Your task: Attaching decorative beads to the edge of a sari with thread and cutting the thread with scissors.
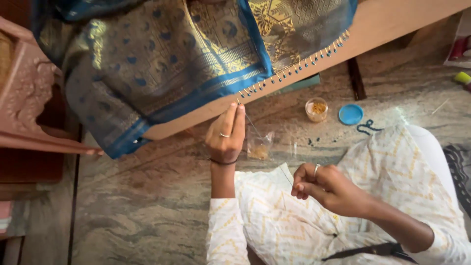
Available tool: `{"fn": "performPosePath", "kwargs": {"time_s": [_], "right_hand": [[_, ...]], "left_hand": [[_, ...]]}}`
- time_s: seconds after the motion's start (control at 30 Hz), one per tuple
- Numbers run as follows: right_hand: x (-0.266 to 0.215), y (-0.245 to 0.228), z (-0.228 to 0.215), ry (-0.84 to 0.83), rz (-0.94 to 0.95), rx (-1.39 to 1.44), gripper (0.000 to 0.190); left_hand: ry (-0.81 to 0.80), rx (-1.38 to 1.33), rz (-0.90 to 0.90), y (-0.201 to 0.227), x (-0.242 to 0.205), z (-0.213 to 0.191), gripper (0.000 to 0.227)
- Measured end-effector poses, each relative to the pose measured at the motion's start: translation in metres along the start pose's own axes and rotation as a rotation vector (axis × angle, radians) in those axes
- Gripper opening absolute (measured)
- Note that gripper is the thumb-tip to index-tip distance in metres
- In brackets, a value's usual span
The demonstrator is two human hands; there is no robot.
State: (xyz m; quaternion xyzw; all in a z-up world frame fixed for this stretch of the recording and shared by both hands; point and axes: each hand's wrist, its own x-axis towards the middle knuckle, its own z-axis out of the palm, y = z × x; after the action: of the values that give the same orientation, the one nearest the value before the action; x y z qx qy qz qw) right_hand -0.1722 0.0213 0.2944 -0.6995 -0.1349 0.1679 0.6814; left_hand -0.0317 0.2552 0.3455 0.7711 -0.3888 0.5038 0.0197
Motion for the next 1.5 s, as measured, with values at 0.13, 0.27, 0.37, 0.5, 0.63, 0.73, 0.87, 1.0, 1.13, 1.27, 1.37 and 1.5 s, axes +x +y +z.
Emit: {"fn": "performPosePath", "kwargs": {"time_s": [0.13,0.27,0.37,0.5,0.63,0.73,0.87,1.0,1.13,1.27,1.37,1.5], "right_hand": [[0.009,0.011,0.008,-0.007,0.013,0.077,0.011],[0.018,0.022,0.014,-0.032,0.03,0.114,0.007],[0.027,0.021,0.017,-0.029,0.106,0.067,0.008],[0.033,0.032,0.023,-0.013,0.114,0.085,0.007],[0.043,0.048,0.024,0.064,0.154,0.064,0.009],[0.059,0.079,0.022,0.126,0.163,0.184,0.007],[0.087,0.076,0.011,0.238,0.086,0.339,0.011],[0.111,0.007,0.013,0.348,0.017,0.307,0.019],[0.133,-0.03,0.022,0.435,-0.056,0.347,0.021],[0.152,-0.023,0.03,0.548,-0.153,0.58,0.011],[0.156,-0.026,0.033,0.543,-0.209,0.664,0.008],[0.159,-0.013,0.033,0.583,-0.201,0.628,0.008]], "left_hand": [[0.068,0.009,-0.256,0.011,-0.002,0.013,0.014],[0.112,-0.62,-1.234,0.04,-0.031,0.045,0.018],[0.291,-1.443,-1.662,0.038,-0.04,0.052,0.022],[0.261,-1.576,-1.757,0.033,-0.031,0.05,0.02],[0.229,-1.628,-1.745,0.027,-0.039,0.059,0.016],[0.24,-1.651,-1.711,0.027,-0.044,0.061,0.014],[0.213,-1.448,-1.515,0.026,-0.032,0.05,0.016],[0.196,-1.42,-1.417,0.024,-0.027,0.043,0.018],[0.103,-1.218,-1.279,0.022,-0.021,0.034,0.017],[0.038,-1.087,-1.223,0.019,-0.018,0.03,0.019],[0.027,-1.069,-1.226,0.018,-0.017,0.028,0.019],[0.032,-0.984,-1.158,0.018,-0.016,0.026,0.017]]}}
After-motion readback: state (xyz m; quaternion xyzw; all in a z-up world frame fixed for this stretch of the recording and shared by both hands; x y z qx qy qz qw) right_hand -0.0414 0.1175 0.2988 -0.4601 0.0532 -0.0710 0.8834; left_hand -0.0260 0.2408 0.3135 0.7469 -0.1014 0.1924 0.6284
